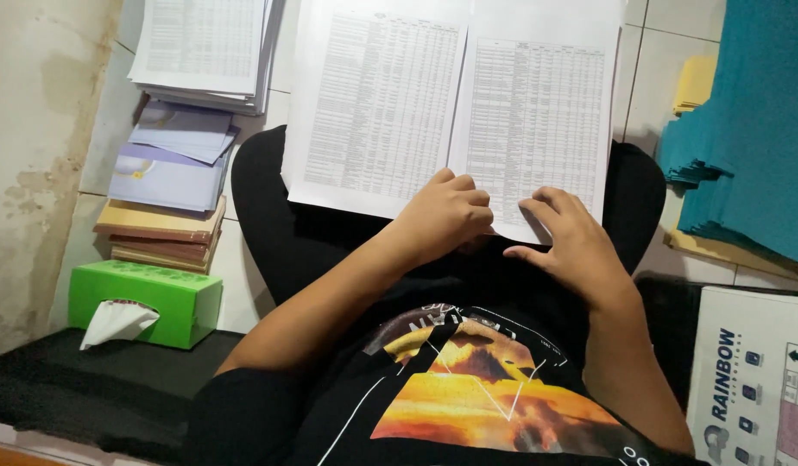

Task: A person sits on the floor and flips through a large stack of printed pages, likely sorting or inspecting them.

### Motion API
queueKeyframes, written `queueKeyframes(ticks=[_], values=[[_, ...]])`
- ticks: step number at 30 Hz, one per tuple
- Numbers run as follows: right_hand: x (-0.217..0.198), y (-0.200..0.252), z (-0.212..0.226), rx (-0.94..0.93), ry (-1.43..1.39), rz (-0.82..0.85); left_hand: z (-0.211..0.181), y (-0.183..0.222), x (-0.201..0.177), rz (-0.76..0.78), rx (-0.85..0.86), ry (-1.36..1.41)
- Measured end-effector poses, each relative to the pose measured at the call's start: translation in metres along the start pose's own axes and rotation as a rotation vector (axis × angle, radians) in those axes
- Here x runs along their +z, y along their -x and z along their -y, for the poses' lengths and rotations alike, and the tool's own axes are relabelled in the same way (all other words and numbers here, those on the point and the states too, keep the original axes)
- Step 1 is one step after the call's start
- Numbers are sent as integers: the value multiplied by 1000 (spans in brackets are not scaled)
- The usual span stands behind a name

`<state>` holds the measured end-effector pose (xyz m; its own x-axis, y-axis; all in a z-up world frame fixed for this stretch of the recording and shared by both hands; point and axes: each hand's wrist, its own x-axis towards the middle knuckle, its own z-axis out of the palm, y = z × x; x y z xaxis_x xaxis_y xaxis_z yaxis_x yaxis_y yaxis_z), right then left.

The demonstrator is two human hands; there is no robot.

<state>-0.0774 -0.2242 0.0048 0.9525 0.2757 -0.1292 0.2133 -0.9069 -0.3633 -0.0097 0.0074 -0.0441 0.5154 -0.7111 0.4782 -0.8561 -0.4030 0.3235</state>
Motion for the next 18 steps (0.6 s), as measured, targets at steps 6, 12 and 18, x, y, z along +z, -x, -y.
queueKeyframes(ticks=[6,12,18], values=[[13,-3,-12,-16,126,-45,5,-5,-18,-221,-5,-48],[30,0,-35,-48,11,-129,84,86,-109,205,-475,-255],[-7,-16,-11,139,-307,2,77,112,-109,256,-615,-199]])
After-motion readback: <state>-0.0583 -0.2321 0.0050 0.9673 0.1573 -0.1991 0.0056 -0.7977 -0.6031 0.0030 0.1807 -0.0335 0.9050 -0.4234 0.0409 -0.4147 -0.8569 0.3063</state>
